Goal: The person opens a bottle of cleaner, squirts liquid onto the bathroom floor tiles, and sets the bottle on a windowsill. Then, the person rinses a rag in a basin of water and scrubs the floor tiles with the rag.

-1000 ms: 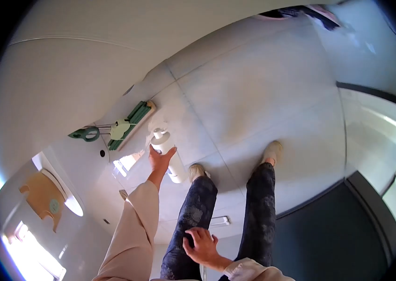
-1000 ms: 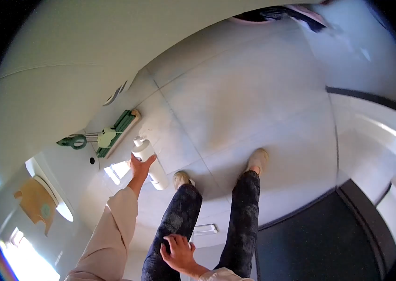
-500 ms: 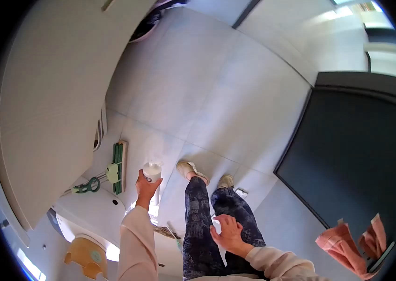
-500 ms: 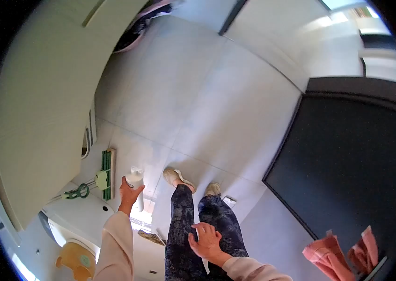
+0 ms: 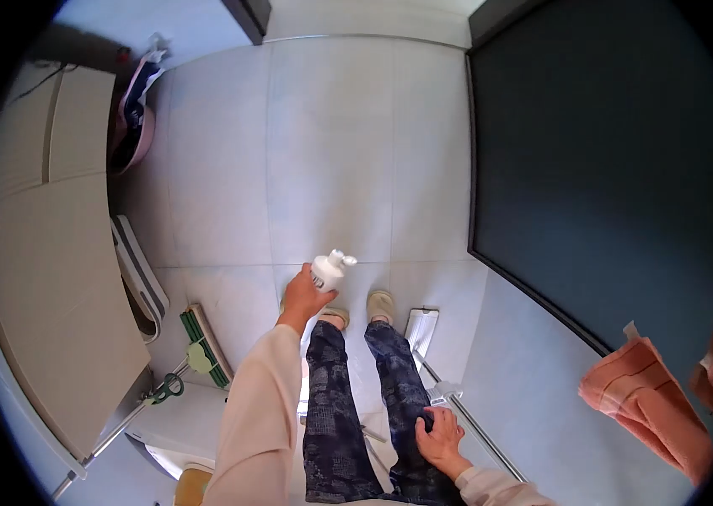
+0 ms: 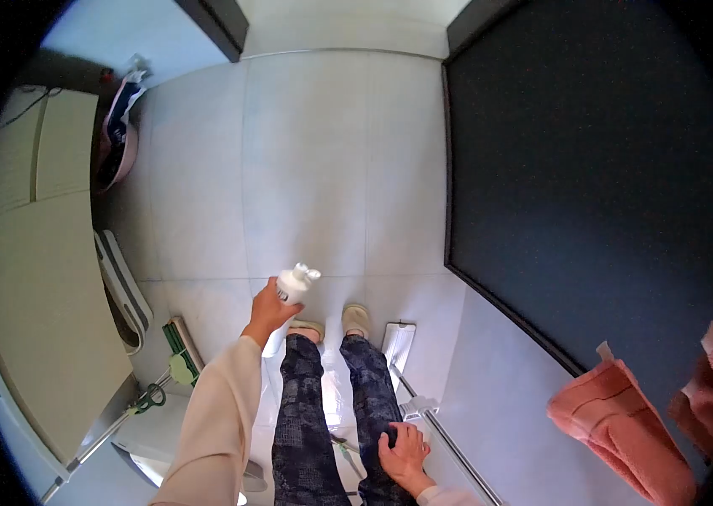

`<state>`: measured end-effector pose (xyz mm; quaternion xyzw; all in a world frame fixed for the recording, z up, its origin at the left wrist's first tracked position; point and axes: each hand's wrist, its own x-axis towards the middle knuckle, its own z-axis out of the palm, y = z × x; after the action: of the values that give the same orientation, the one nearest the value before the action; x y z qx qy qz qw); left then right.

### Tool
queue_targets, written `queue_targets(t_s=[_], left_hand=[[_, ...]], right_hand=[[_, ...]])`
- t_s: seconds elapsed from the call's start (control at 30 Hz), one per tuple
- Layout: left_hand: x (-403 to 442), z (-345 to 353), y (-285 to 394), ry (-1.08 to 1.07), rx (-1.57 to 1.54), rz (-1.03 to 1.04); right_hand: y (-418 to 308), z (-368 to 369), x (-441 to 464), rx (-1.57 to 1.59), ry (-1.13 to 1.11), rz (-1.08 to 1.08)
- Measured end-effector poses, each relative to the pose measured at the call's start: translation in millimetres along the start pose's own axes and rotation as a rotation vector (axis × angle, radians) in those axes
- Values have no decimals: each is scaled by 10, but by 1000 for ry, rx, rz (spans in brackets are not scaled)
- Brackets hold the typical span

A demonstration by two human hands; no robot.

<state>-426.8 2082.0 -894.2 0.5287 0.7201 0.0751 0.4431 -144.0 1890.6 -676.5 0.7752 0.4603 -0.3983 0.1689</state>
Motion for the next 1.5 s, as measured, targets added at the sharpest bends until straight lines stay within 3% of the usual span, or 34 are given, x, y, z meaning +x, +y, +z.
queue_targets(t_s=[0.23,0.5,0.6,0.67,0.73,1.13,1.33,1.5], left_hand=[[579,930,1504,-96,130,-35],[1601,1360,2513,-87,241,-68],[2102,1600,2588,-75,295,-64],[2373,1770,2585,-63,315,-44],[2639,1838,2606,-74,339,-46],[3915,1476,3261,-72,338,-11],[3981,1360,3568,-22,345,-24],[3714,1675,3235,-12,311,45]], right_hand=[[1007,-172,52,182,-2,123],[1272,-395,427,293,62,249],[1387,-221,637,355,43,289],[1424,-14,789,349,182,264],[1457,75,943,376,125,293],[1175,256,1270,399,139,367],[1176,101,1324,483,59,436],[1234,136,1249,482,82,405]])
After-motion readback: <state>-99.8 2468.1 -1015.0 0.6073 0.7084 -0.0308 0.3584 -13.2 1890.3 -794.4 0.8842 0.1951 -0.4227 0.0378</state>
